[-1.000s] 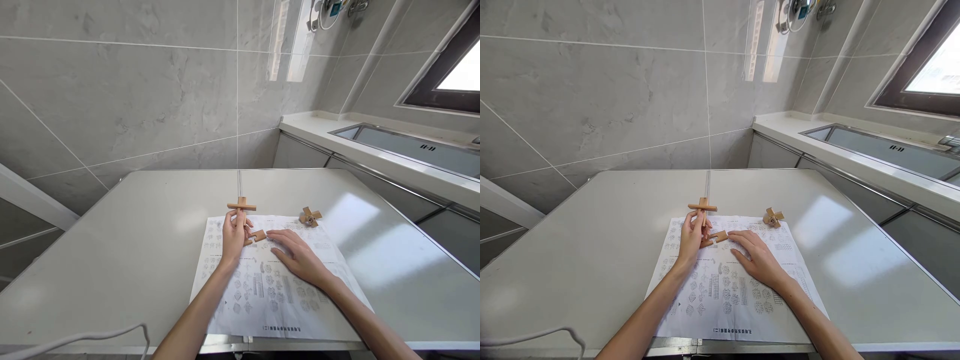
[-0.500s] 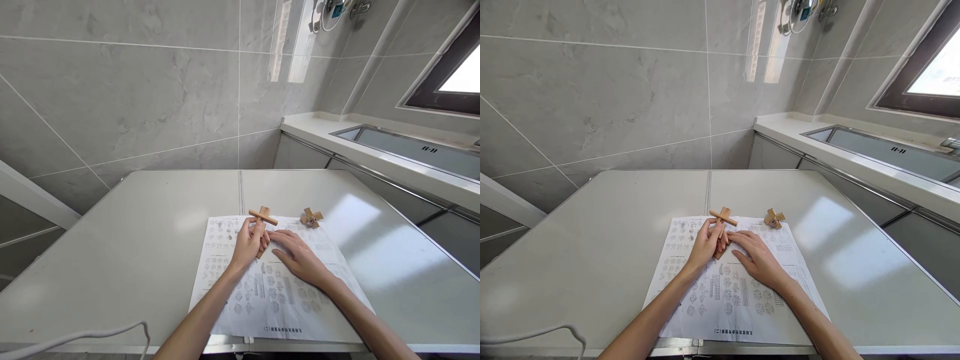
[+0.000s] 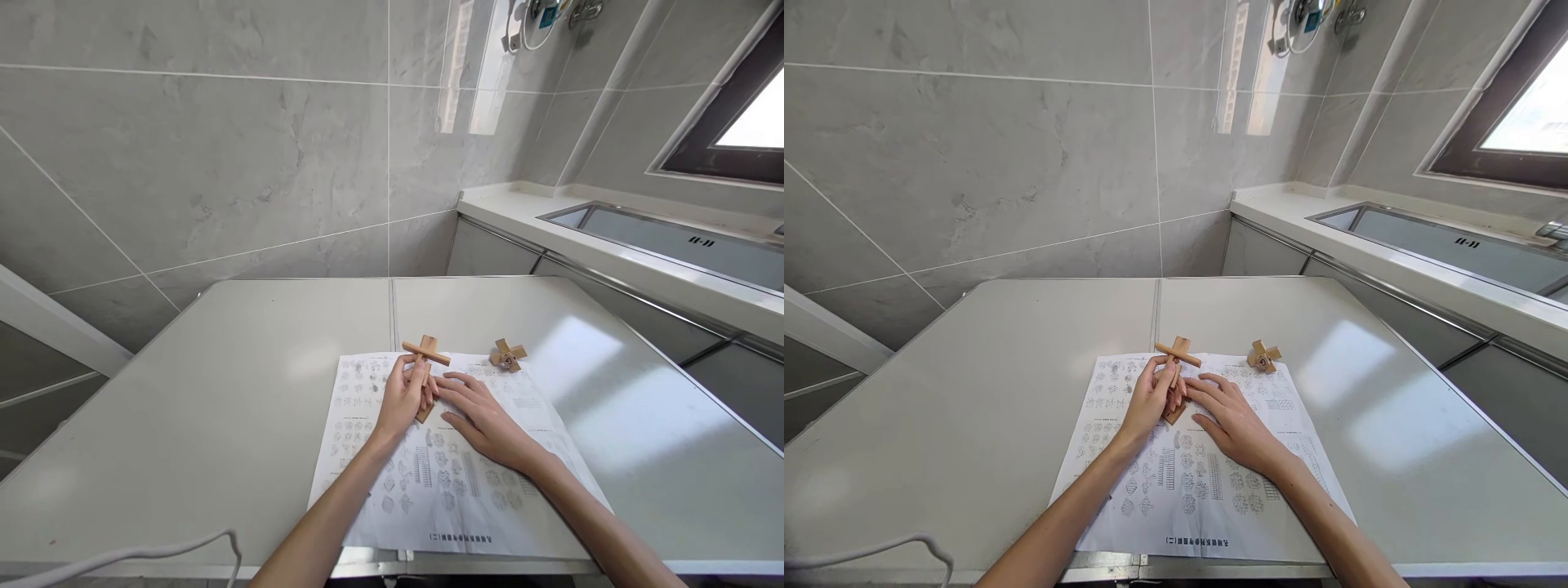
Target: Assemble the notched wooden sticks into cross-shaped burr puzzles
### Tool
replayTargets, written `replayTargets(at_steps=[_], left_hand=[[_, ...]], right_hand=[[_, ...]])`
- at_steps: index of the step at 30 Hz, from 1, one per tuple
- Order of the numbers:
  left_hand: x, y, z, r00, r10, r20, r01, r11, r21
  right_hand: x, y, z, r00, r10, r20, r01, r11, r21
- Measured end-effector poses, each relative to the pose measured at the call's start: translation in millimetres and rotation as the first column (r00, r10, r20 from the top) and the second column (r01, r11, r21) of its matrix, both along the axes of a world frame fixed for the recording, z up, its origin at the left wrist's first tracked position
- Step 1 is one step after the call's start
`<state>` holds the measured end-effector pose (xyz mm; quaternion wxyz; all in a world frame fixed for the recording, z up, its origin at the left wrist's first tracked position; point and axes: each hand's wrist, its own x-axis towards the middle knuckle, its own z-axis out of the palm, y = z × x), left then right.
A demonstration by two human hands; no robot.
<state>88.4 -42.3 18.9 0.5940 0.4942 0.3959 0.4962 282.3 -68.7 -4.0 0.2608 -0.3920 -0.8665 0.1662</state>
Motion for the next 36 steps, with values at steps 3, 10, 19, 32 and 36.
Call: replayTargets(at_steps=[3, 10, 19, 32, 36], left_hand=[[0.2, 0.5, 0.8, 1.0, 0.008, -0.004, -0.009, 1.0, -0.014], [-0.4, -0.3, 3.0, 0.999, 0.024, -0.03, -0.025, 0.999, -0.024], [0.1, -0.2, 2.5, 0.999, 0.038, -0.005, -0.038, 0.999, -0.004], [-0.1, -0.3, 4.0, 0.999, 0.039, -0.007, -0.039, 0.999, 0.007], [0.0, 0.7, 4.5, 0.999, 0.044, 0.008, -0.044, 0.999, 0.002]], right_hand=[[0.0, -0.4, 1.1, 1.0, -0.002, -0.03, 0.002, 1.0, -0.001], [-1.4, -4.1, 8.2, 0.996, -0.028, -0.086, 0.02, 0.995, -0.1], [0.1, -4.0, 5.1, 0.989, -0.041, -0.14, 0.011, 0.978, -0.207], [0.7, -4.4, 9.2, 0.986, -0.085, -0.145, 0.04, 0.957, -0.286], [0.2, -3.9, 9.9, 0.978, -0.078, -0.191, 0.022, 0.961, -0.276]])
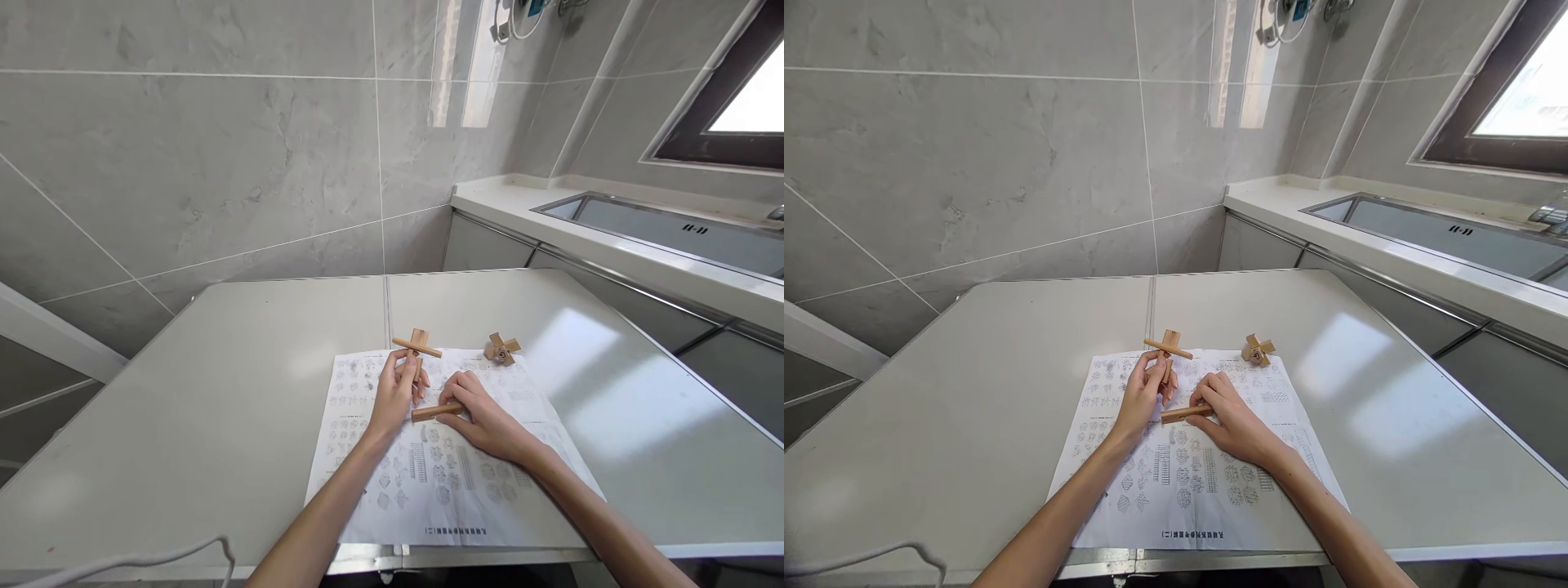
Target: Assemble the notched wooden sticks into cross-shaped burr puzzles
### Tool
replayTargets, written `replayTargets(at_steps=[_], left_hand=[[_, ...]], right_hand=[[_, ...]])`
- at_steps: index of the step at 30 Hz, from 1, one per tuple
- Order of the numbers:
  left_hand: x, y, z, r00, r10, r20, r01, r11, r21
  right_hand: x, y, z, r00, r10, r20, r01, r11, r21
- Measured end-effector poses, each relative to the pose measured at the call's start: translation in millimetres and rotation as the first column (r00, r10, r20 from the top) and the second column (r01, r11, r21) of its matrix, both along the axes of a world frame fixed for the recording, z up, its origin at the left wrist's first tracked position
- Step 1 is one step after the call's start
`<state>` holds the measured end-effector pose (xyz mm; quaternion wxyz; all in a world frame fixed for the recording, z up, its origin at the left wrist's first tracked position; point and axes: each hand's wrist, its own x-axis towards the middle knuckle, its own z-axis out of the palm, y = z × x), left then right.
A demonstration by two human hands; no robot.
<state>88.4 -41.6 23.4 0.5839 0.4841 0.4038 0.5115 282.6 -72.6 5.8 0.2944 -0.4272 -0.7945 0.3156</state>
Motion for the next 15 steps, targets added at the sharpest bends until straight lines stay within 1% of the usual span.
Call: replayTargets(at_steps=[4, 7, 11, 15], left_hand=[[-1, 1, 1.1, 1.0, -0.003, 0.005, 0.003, 1.0, -0.006], [-2, 2, 2.2, 1.0, -0.004, 0.014, 0.004, 1.0, -0.005], [-3, 3, 3.0, 1.0, -0.005, 0.018, 0.005, 1.0, -0.009], [-3, 5, 1.8, 1.0, 0.0, 0.03, 0.001, 1.0, -0.018]], right_hand=[[-1, 2, 3.5, 0.994, 0.009, -0.112, -0.01, 1.0, -0.002], [0, 4, 8.3, 0.977, -0.036, -0.212, 0.029, 0.999, -0.034], [2, 6, 13.2, 0.936, -0.157, -0.315, 0.11, 0.981, -0.162], [7, 9, 16.1, 0.87, -0.262, -0.417, 0.131, 0.939, -0.317]])
